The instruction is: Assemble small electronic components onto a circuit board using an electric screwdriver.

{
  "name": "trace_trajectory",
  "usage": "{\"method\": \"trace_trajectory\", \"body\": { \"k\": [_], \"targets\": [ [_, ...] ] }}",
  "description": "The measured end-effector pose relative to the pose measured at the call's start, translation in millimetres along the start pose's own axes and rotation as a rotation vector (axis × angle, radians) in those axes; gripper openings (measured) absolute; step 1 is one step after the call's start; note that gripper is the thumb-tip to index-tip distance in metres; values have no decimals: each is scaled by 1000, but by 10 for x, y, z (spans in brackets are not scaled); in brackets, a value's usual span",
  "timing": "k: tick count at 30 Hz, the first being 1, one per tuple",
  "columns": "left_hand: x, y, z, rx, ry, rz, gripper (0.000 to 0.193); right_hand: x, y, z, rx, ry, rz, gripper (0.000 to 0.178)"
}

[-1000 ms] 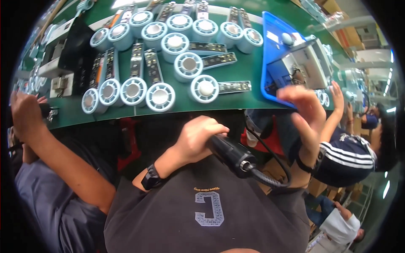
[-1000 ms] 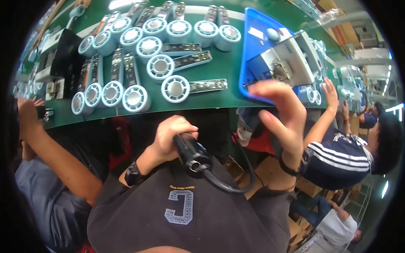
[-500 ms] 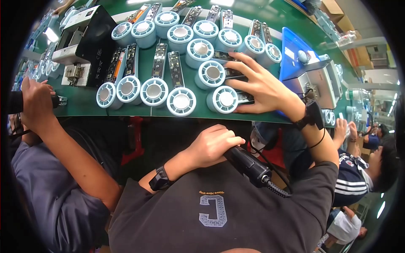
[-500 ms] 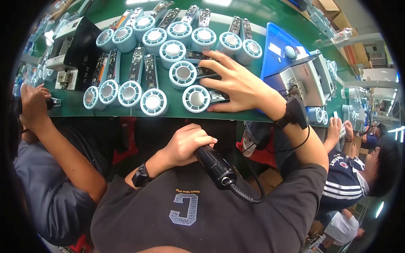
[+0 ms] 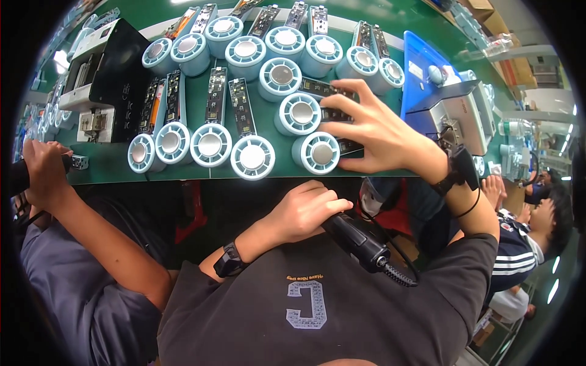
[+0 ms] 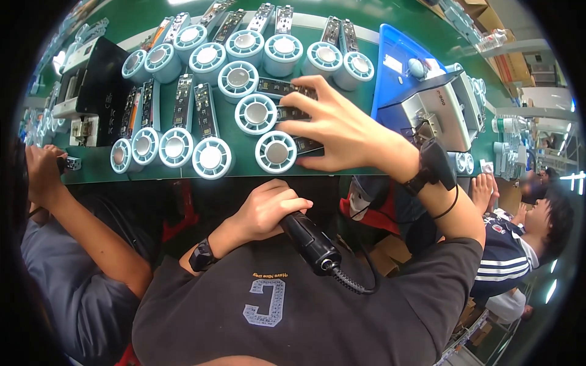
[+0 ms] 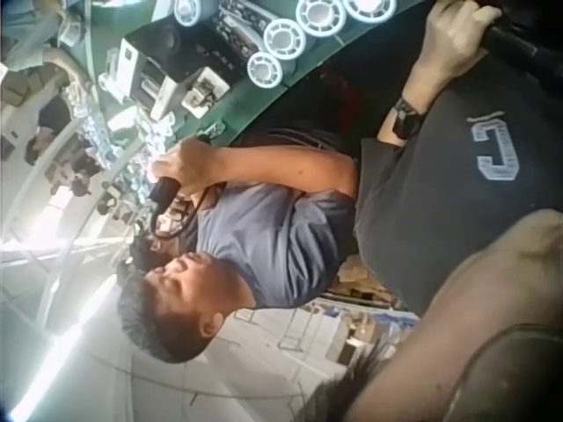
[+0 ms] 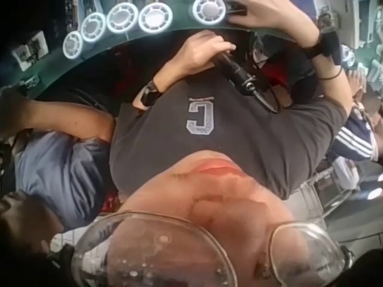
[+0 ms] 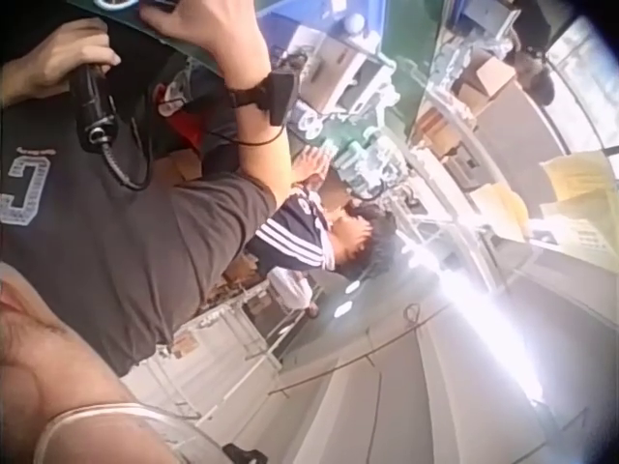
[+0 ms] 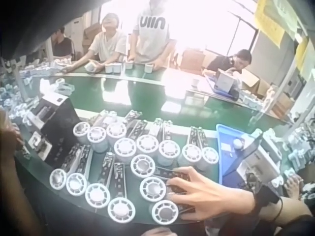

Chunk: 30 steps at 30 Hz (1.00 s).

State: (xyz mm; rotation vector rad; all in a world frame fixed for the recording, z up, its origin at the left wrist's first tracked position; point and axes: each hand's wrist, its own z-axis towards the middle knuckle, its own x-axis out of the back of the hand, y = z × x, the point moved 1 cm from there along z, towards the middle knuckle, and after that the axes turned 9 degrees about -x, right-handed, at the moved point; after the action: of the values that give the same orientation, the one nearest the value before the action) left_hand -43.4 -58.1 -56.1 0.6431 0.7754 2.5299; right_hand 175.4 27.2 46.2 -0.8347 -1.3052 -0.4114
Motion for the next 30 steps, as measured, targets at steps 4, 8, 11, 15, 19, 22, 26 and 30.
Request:
{"method": "trace_trajectory", "body": {
  "k": [4,8,11,15,19,22,26,30],
  "targets": [
    [18,-20,9,-32,-57,28,48,-35,30,-77,19,-16,-20,60],
    [-17,-13,28,-16,-65,-19,48,-118,168,-131,52,-38,-45,61],
    [-44,-15,32,-1,-92,-11,49,-218,168,-69,97,14,-54,60],
    [-98,-23,47,-8,-118,-45,49,-264,87,-26,96,84,-55,57],
    [-182,-14,37,-4,-182,-39,65,-296,42,-25,103,166,-85,53],
    [-242,-33,33,-9,-204,-48,68,-328,12,-32,85,222,-97,50],
    [-282,-39,30,-25,-244,-70,70,-412,16,29,99,217,-45,49],
    [-376,-8,96,-52,-286,-66,73,-357,8,-43,109,210,-160,48]
  ]
}}
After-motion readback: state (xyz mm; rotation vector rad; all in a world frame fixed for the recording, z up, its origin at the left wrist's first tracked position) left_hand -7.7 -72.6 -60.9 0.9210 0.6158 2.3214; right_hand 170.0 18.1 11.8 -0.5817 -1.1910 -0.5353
